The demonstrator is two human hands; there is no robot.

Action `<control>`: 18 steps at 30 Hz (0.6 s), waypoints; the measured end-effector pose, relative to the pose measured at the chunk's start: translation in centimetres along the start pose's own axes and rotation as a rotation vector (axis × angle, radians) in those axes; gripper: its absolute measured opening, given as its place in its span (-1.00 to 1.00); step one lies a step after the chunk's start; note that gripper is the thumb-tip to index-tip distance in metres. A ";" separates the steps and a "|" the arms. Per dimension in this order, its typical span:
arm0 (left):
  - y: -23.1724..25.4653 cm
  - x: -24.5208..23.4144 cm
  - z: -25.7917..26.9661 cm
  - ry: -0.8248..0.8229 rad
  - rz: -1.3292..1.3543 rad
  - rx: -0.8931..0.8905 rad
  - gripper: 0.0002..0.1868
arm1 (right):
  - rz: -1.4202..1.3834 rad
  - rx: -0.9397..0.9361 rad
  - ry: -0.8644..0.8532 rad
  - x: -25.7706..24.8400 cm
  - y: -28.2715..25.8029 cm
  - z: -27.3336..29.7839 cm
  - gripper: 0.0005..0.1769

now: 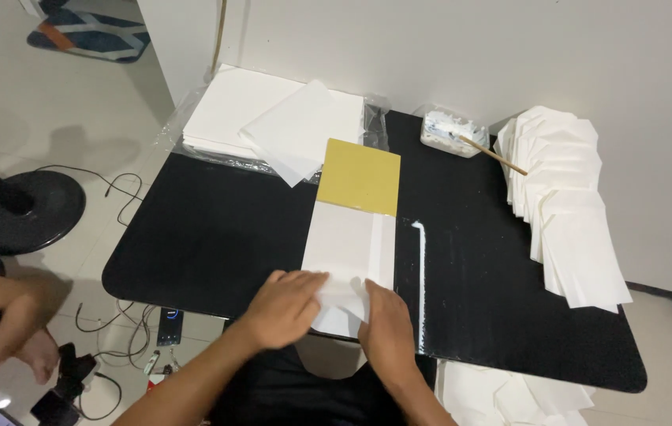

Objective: Assembling paper bags by folding paper sheets and applying glue with a brush.

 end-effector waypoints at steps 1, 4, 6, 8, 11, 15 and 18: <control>-0.9 -0.1 -0.8 0.000 0.001 0.001 -0.40 | 0.001 0.000 0.000 -0.6 -0.3 -1.0 -0.21; -0.7 -2.6 -2.1 0.117 0.059 0.137 -0.46 | -0.089 0.215 -0.141 -1.4 0.2 -3.4 -0.30; 1.6 -5.0 -1.9 -0.194 0.256 0.024 -0.52 | -0.098 0.315 -0.364 -1.1 0.7 -4.6 -0.41; 1.9 -5.5 -2.0 -0.209 0.287 0.010 -0.54 | -0.117 0.324 -0.372 -0.8 1.6 -5.1 -0.45; 1.5 -5.3 -2.8 -0.212 0.320 -0.008 -0.56 | -0.145 0.360 -0.375 -0.9 2.1 -5.6 -0.48; -1.2 -3.0 -4.4 -0.229 0.350 0.053 -0.47 | -0.294 0.458 -0.375 -3.7 0.0 -5.3 -0.43; -2.3 -3.2 -3.9 -0.287 0.451 0.117 -0.46 | -0.296 0.486 -0.395 -3.2 1.0 -4.5 -0.40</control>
Point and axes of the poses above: each hand's wrist, its own z-axis away from the middle knuckle, its own x-axis out of the palm, y = z × x, the point moved 5 cm from there along -z, towards the middle knuckle, and after that the axes turned 8 degrees about -x, right-handed, at the moved point
